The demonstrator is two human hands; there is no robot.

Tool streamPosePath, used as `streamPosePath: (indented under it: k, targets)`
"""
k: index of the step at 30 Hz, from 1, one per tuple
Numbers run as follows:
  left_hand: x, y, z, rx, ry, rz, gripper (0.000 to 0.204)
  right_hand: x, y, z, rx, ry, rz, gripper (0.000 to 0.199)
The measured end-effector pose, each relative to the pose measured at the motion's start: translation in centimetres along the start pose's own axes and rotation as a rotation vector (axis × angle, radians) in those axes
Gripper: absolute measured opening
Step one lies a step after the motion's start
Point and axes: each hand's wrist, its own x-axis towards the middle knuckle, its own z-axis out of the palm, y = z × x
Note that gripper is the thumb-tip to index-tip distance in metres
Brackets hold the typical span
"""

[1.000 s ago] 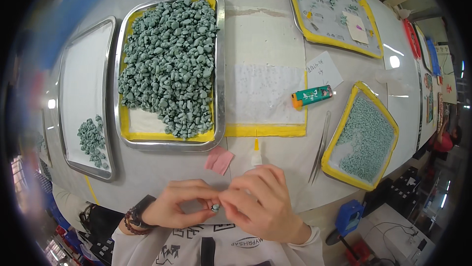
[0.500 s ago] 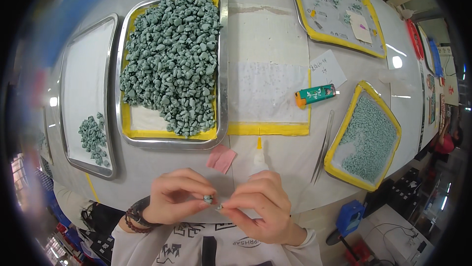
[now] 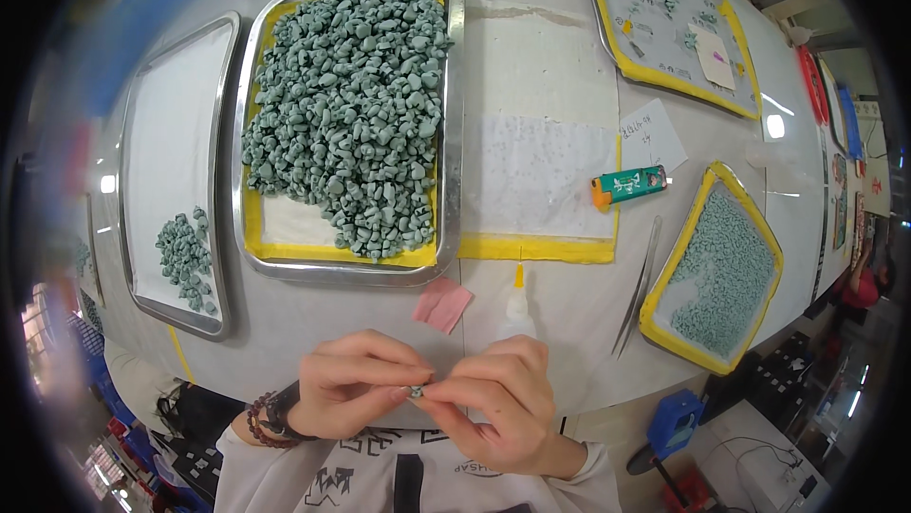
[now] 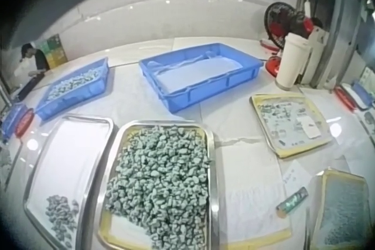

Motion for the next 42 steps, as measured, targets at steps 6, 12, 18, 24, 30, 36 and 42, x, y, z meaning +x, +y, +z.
streamPosePath:
  k: [6,12,18,24,30,36,42]
  targets:
    - [0.0,0.0,-0.1,0.007,-0.009,0.015,0.023,-0.1,-0.1,0.0,0.005,0.008,0.007,0.021]
    - [0.0,-0.1,0.0,0.000,-0.011,0.039,0.021,-0.2,-0.1,-0.1,0.041,0.018,0.022,0.021]
    - [0.0,-0.4,-0.6,0.057,-0.090,0.096,0.019,-0.4,-0.1,-0.1,0.023,0.004,0.036,0.022]
    - [-0.1,0.1,-0.5,0.016,-0.120,0.067,0.019,-1.1,-0.1,-0.6,0.065,0.006,0.082,0.024]
    - [-0.2,0.0,-0.1,-0.129,-0.010,-0.036,0.021,-0.3,-0.4,-0.3,0.059,0.006,0.044,0.022]
    - [-0.2,0.3,-0.3,-0.028,-0.028,-0.024,0.022,0.1,-0.6,-0.4,-0.021,-0.007,0.008,0.023]
    - [-0.2,0.0,-0.3,0.014,-0.005,0.016,0.025,0.2,-0.4,-0.3,-0.053,-0.028,0.017,0.023]
